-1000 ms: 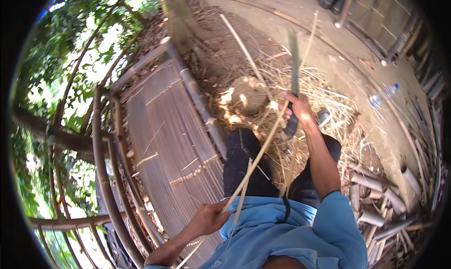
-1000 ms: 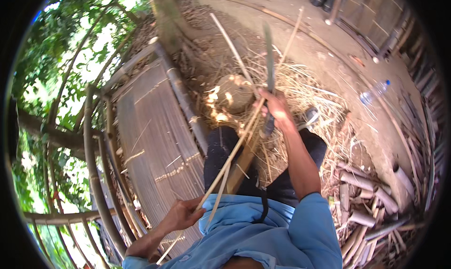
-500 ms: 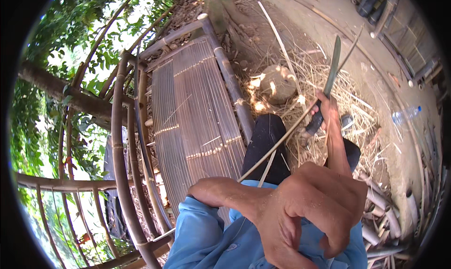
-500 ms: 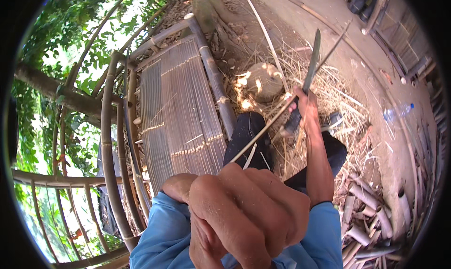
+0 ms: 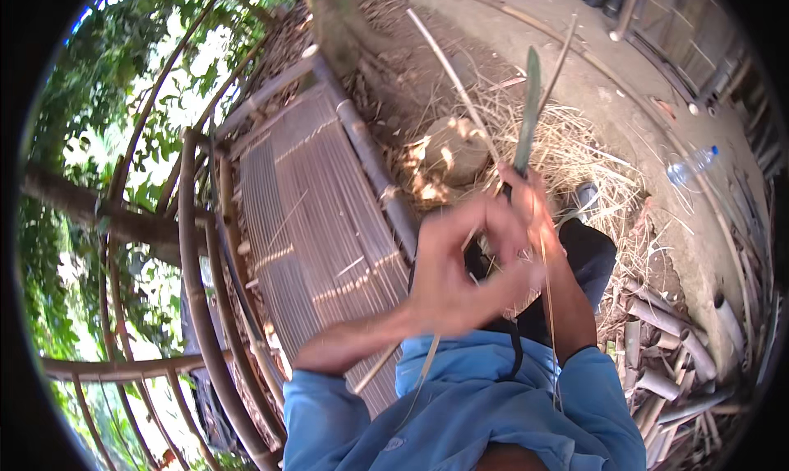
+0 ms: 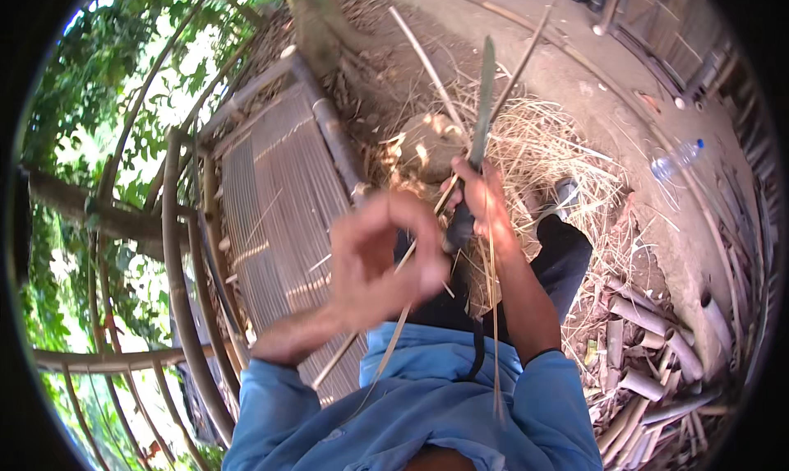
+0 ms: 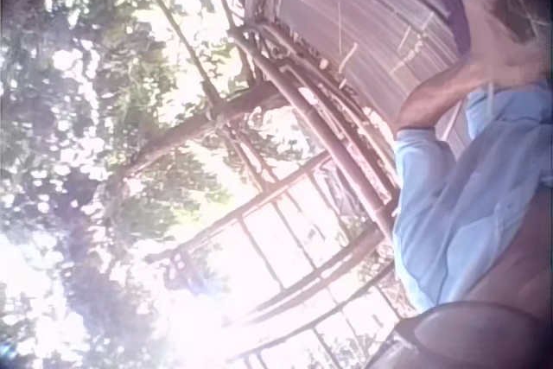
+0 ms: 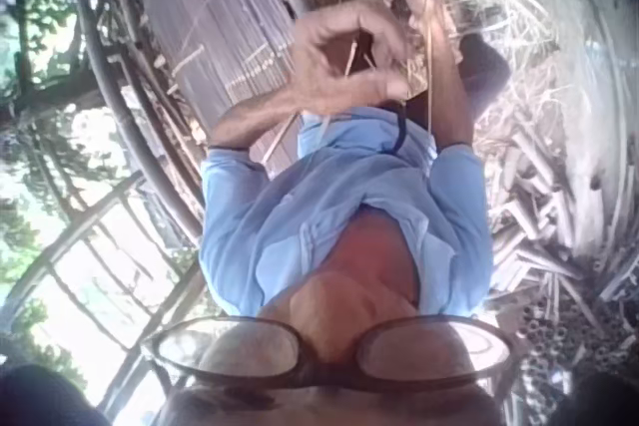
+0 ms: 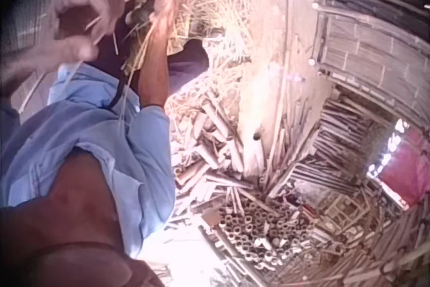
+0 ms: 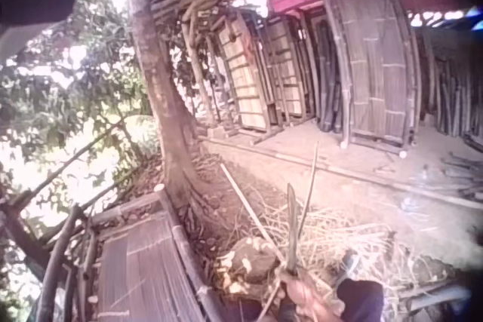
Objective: The person scrapes a long bamboo strip using a blade to refine its surface, occasionally handling other strips and adjusting their position on a bamboo mat.
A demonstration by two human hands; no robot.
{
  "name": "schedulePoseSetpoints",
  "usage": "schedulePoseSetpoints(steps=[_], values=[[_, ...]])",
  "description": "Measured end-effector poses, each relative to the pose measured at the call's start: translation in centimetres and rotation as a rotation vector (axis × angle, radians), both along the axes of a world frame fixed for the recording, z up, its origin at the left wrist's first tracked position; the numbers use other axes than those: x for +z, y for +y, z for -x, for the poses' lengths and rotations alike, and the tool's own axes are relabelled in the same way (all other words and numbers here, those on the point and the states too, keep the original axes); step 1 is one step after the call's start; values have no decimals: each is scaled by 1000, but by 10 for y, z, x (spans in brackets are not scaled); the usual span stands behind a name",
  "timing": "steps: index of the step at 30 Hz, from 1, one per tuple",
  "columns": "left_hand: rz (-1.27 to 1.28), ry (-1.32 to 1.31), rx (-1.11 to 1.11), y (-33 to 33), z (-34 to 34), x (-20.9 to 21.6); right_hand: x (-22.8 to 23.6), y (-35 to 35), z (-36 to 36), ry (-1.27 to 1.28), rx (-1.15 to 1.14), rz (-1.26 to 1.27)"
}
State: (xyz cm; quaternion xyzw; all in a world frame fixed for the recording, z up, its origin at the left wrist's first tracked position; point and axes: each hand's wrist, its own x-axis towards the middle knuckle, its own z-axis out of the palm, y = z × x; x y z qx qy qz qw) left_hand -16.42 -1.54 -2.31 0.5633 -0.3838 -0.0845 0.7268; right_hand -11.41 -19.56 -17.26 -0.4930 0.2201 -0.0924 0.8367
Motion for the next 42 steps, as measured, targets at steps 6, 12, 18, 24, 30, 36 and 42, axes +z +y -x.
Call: schedulePoseSetpoints(steps=[6, 12, 18, 24, 30, 36, 42], values=[[594, -16, -452, -26, 62, 18, 5, -9, 15, -30, 58, 69], [998, 30, -625, -44, 74, 35, 15, -5, 21, -9, 55, 141], [864, 272, -761, -32, 85, 28, 15, -11, 22, -14, 36, 152], [876, 420, -779, -30, 92, 32, 16, -10, 22, -9, 44, 128], [873, 471, -772, -28, 98, 34, 24, -9, 28, -7, 22, 78], [578, 38, -697, -25, 77, 24, 32, -9, 30, 8, 11, 67], [512, -583, 116, -27, 85, 33, 39, -11, 30, -30, 13, 73]])
